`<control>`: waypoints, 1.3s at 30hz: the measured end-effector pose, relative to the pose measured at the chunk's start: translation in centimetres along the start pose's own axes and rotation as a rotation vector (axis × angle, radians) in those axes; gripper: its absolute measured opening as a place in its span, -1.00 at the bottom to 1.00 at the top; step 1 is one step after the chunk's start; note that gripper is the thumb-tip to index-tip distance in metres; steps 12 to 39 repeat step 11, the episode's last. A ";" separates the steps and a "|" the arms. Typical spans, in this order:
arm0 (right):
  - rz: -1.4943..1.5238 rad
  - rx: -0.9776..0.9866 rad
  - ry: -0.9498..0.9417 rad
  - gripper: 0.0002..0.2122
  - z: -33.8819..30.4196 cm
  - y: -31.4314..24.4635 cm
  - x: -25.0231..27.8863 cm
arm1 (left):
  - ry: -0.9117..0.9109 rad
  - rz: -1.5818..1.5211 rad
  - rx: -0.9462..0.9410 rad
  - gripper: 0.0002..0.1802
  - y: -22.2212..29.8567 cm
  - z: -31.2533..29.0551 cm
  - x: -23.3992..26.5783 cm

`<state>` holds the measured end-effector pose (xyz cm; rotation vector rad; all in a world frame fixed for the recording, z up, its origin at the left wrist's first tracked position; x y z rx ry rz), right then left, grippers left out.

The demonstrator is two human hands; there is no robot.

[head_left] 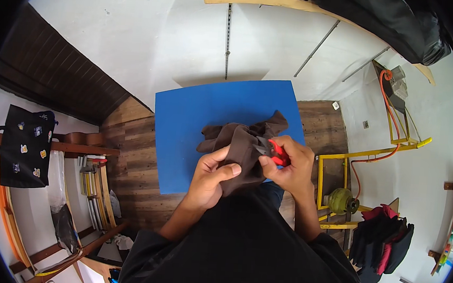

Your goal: Trimming loose threads or small imperfections from a piece of brown fabric using pliers.

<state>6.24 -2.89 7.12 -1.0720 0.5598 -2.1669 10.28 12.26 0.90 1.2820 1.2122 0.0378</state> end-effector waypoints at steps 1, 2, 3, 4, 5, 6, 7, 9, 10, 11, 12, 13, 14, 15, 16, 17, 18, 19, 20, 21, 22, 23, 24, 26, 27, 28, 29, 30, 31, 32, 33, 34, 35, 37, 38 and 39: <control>-0.002 0.065 -0.009 -0.74 0.0 -0.2 -0.2 | 0.000 0.001 0.002 -0.52 -0.1 0.0 -0.1; -0.001 0.064 -0.008 -0.74 0.0 -0.1 -0.2 | -0.004 -0.056 0.005 -0.53 -0.2 0.1 -0.1; -0.004 0.075 -0.006 -0.73 -0.1 -0.2 -0.3 | -0.007 -0.113 0.009 -0.54 -0.2 0.1 -0.1; -0.007 0.087 -0.004 -0.73 -0.1 -0.3 -0.4 | -0.006 -0.112 0.010 -0.54 -0.3 0.1 -0.1; -0.008 0.085 -0.002 -0.73 -0.3 -0.2 -0.6 | -0.016 -0.115 0.004 -0.53 -0.2 0.2 -0.2; 0.116 -0.030 0.039 -0.74 -0.8 0.8 -0.7 | -0.026 -0.119 -0.003 -0.53 -0.2 0.2 -0.3; 0.241 -0.145 0.081 -0.75 -1.2 1.7 -0.9 | -0.028 -0.118 -0.001 -0.53 -0.4 0.3 -0.3; 0.338 -0.268 0.065 -0.77 -1.1 1.2 -1.2 | -0.014 -0.038 -0.016 -0.51 -0.8 0.2 0.1; 0.434 -0.390 0.049 -0.78 -1.3 1.5 -1.7 | -0.024 0.018 -0.041 -0.48 -0.7 0.2 0.0; 0.409 -0.388 0.039 -0.72 -1.5 1.8 -2.1 | -0.035 0.076 -0.065 -0.45 -0.6 0.3 -0.2; 0.409 -0.388 0.039 -0.72 -1.5 1.8 -2.1 | -0.035 0.076 -0.065 -0.45 -0.6 0.3 -0.2; 0.409 -0.388 0.039 -0.72 -1.5 1.8 -2.1 | -0.035 0.076 -0.065 -0.45 -0.6 0.3 -0.2; 0.409 -0.388 0.039 -0.72 -1.5 1.8 -2.1 | -0.035 0.076 -0.065 -0.45 -0.6 0.3 -0.2; 0.409 -0.388 0.039 -0.72 -1.5 1.8 -2.1 | -0.035 0.076 -0.065 -0.45 -0.6 0.3 -0.2; 0.409 -0.388 0.039 -0.72 -1.5 1.8 -2.1 | -0.035 0.076 -0.065 -0.45 -0.6 0.3 -0.2; 0.409 -0.388 0.039 -0.72 -1.5 1.8 -2.1 | -0.035 0.076 -0.065 -0.45 -0.6 0.3 -0.2; 0.409 -0.388 0.039 -0.72 -1.5 1.8 -2.1 | -0.035 0.076 -0.065 -0.45 -0.6 0.3 -0.2; 0.409 -0.388 0.039 -0.72 -1.5 1.8 -2.1 | -0.035 0.076 -0.065 -0.45 -0.6 0.3 -0.2; 0.409 -0.388 0.039 -0.72 -1.5 1.8 -2.1 | -0.035 0.076 -0.065 -0.45 -0.6 0.3 -0.2; 0.409 -0.388 0.039 -0.72 -1.5 1.8 -2.1 | -0.035 0.076 -0.065 -0.45 -0.6 0.3 -0.2; 0.409 -0.388 0.039 -0.72 -1.5 1.8 -2.1 | -0.035 0.076 -0.065 -0.45 -0.6 0.3 -0.2; 0.409 -0.388 0.039 -0.72 -1.5 1.8 -2.1 | -0.035 0.076 -0.065 -0.45 -0.6 0.3 -0.2; 0.409 -0.388 0.039 -0.72 -1.5 1.8 -2.1 | -0.035 0.076 -0.065 -0.45 -0.6 0.3 -0.2; 0.409 -0.388 0.039 -0.72 -1.5 1.8 -2.1 | -0.035 0.076 -0.065 -0.45 -0.6 0.3 -0.2; 0.409 -0.388 0.039 -0.72 -1.5 1.8 -2.1 | -0.035 0.076 -0.065 -0.45 -0.6 0.3 -0.2; 0.409 -0.388 0.039 -0.72 -1.5 1.8 -2.1 | -0.035 0.076 -0.065 -0.45 -0.6 0.3 -0.2; 0.409 -0.388 0.039 -0.72 -1.5 1.8 -2.1 | -0.035 0.076 -0.065 -0.45 -0.6 0.3 -0.2; 0.409 -0.388 0.039 -0.72 -1.5 1.8 -2.1 | -0.035 0.076 -0.065 -0.45 -0.6 0.3 -0.2; 0.409 -0.388 0.039 -0.72 -1.5 1.8 -2.1 | -0.035 0.076 -0.065 -0.45 -0.6 0.3 -0.2; 0.409 -0.388 0.039 -0.72 -1.5 1.8 -2.1 | -0.035 0.076 -0.065 -0.45 -0.6 0.3 -0.2; 0.409 -0.388 0.039 -0.72 -1.5 1.8 -2.1 | -0.035 0.076 -0.065 -0.45 -0.6 0.3 -0.2; 0.409 -0.388 0.039 -0.72 -1.5 1.8 -2.1 | -0.035 0.076 -0.065 -0.45 -0.6 0.3 -0.2; 0.409 -0.388 0.039 -0.72 -1.5 1.8 -2.1 | -0.035 0.076 -0.065 -0.45 -0.6 0.3 -0.2; 0.409 -0.388 0.039 -0.72 -1.5 1.8 -2.1 | -0.035 0.076 -0.065 -0.45 -0.6 0.3 -0.2; 0.409 -0.388 0.039 -0.72 -1.5 1.8 -2.1 | -0.035 0.076 -0.065 -0.45 -0.6 0.3 -0.2; 0.409 -0.388 0.039 -0.72 -1.5 1.8 -2.1 | -0.035 0.076 -0.065 -0.45 -0.6 0.3 -0.2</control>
Point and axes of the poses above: each hand's wrist, its own z-axis towards the middle knuckle, its own x-axis out of the back of the hand, y = z × x, the point moved 7 cm from there along z, towards the middle knuckle, and after that the axes turned 6 degrees about x, right-handed, at the moved point
